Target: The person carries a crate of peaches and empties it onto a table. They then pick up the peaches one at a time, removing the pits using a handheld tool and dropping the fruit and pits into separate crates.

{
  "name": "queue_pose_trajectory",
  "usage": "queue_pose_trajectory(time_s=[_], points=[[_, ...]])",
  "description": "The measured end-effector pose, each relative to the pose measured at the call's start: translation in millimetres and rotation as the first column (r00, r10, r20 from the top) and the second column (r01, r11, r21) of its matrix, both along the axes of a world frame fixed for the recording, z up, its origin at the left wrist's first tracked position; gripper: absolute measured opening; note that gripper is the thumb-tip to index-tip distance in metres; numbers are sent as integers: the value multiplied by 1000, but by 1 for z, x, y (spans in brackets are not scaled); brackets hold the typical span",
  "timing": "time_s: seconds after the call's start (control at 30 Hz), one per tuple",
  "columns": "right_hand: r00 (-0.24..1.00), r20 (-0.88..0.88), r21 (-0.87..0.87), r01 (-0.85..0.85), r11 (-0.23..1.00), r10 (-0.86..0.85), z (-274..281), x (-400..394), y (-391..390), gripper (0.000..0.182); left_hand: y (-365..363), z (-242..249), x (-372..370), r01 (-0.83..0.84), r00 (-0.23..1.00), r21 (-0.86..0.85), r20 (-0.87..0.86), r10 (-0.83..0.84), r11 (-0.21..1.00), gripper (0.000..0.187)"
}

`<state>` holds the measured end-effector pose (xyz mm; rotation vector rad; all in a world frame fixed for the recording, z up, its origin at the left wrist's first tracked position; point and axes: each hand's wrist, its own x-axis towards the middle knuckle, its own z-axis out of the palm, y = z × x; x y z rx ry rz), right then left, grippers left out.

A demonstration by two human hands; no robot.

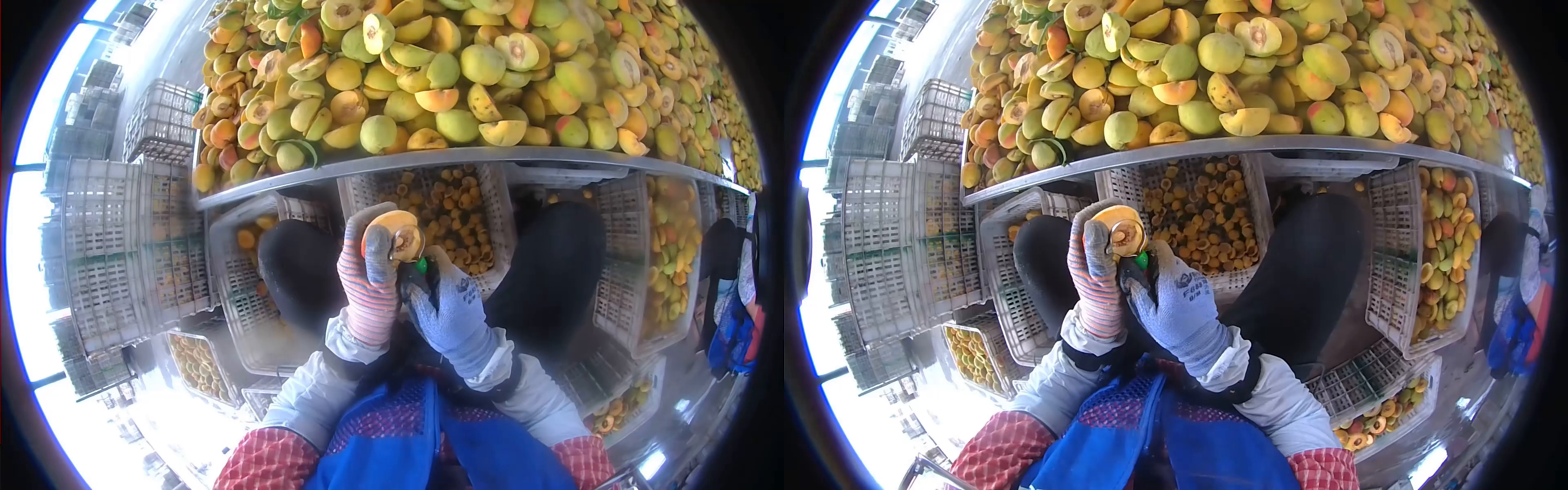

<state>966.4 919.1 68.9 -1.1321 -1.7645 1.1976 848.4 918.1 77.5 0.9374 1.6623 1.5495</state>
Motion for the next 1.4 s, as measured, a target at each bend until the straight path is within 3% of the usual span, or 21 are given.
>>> queue_pose_trajectory(time_s=[0.13,0.3,0.37,0.43,0.5,0.6,0.67,0.7,0.73,0.87,1.07,1.13,1.17,1.23,1.27,1.3,1.37,1.4], points=[[999,-5,50,35,998,-35,-2,0,-6,36,-3,-2,0,29,1000,18,-7,-29,999,39],[970,-244,-28,-15,999,8,-23,-2,-14,28,-3,3,4,78,997,-10,25,-77,997,38],[905,-424,-314,-115,942,-31,-32,4,-20,25,-3,3,5,116,990,-45,82,-112,992,38],[785,-579,-720,-364,591,-220,-4,14,-16,26,1,15,3,223,972,-60,84,-218,973,37],[627,-741,-666,-643,378,-239,4,25,-9,31,4,16,-1,313,946,-72,110,-305,947,46],[241,-849,-306,-950,65,-471,3,23,-2,41,10,9,-12,422,906,-37,41,-421,906,35],[-50,-718,98,-995,-30,-694,-22,14,-2,42,6,-3,-7,394,848,-111,426,-315,912,33],[-110,-680,160,-987,0,-725,-24,11,-5,45,1,-6,-3,356,803,-109,544,-244,928,33],[-102,-676,166,-986,-16,-730,-28,10,-7,44,-5,-7,0,319,738,-115,653,-170,941,32],[-91,-652,220,-973,-73,-753,-46,2,-15,45,-19,2,2,188,687,-262,724,64,947,36],[-137,-616,269,-962,-43,-776,-61,-8,-19,43,-13,-6,-11,285,648,-294,760,43,912,34],[-108,-661,213,-976,-48,-742,-69,-4,-16,43,-10,-23,-15,231,915,-301,390,-102,925,35],[-28,-688,126,-989,-82,-725,-70,-2,-14,42,-9,-30,-16,210,972,-296,167,-166,932,35],[143,-714,-59,-988,-144,-685,-68,5,-12,40,-2,-26,-29,320,933,-262,-79,-351,910,36],[100,-677,6,-990,-140,-729,-65,5,-10,40,2,-25,-36,379,880,-256,-199,-432,889,36],[57,-634,70,-989,-130,-771,-60,2,-7,40,5,-29,-39,415,869,-277,-160,-468,867,38],[-45,-554,222,-970,-96,-831,-52,-4,-2,41,4,-31,-33,408,896,-296,310,-317,864,38],[-54,-554,222,-971,-85,-831,-54,-5,-1,42,6,-30,-28,403,830,-302,518,-206,864,38]])
